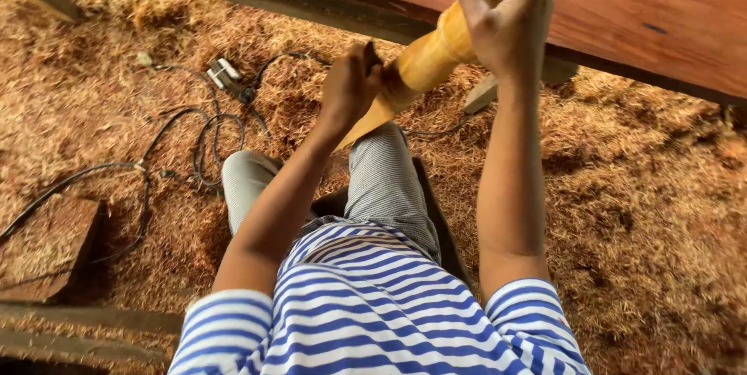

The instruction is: Manual sanding of a decorative wooden furniture leg using a piece of sandpaper.

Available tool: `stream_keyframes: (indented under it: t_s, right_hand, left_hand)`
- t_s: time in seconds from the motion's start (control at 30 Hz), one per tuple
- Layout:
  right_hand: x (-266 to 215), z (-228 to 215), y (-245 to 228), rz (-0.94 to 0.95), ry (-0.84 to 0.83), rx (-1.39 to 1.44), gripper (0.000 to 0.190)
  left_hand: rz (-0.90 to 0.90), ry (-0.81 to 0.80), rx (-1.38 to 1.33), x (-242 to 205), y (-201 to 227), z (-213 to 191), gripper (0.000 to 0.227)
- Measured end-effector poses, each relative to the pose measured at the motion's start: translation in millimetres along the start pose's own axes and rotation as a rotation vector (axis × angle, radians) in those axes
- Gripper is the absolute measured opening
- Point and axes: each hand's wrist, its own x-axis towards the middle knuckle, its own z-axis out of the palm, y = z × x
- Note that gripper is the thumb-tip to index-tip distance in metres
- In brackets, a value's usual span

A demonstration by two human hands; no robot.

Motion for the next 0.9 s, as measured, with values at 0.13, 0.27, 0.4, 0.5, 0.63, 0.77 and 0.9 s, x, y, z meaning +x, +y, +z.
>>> stream_keyframes:
  t_s: [0.13,0.27,0.4,0.5,0.63,0.77,0.9]
  right_hand:
    - [-1,6,7,-0.037,0.007,-0.024,0.017]
    - [2,10,-2,0.014,0.007,-0.004,0.019]
    - [0,9,-3,0.026,0.049,-0.042,0.019]
    - [0,8,-3,0.088,0.005,-0.045,0.019]
    - [1,7,-7,0.008,0.01,-0.037,0.021]
    - [0,7,-17,0.043,0.013,-0.044,0.02]
    - [0,1,-24,0.018,0.03,-0.066,0.02]
  left_hand:
    - [-0.135,-0.081,0.037,-10,31,-30,0.032]
    - [-0.057,-0.023,0.048,14,15,-13,0.023]
    - [0.039,-0.012,0.001,13,14,-14,0.016]
    - [0.02,-0.057,-0.014,-4,19,-25,0.017]
    - [-0.13,-0.141,0.103,-4,29,-34,0.02]
    - [-0.038,-0.102,0.12,24,18,-11,0.022]
    - [-0.005,-0.134,0.13,26,14,-8,0.02]
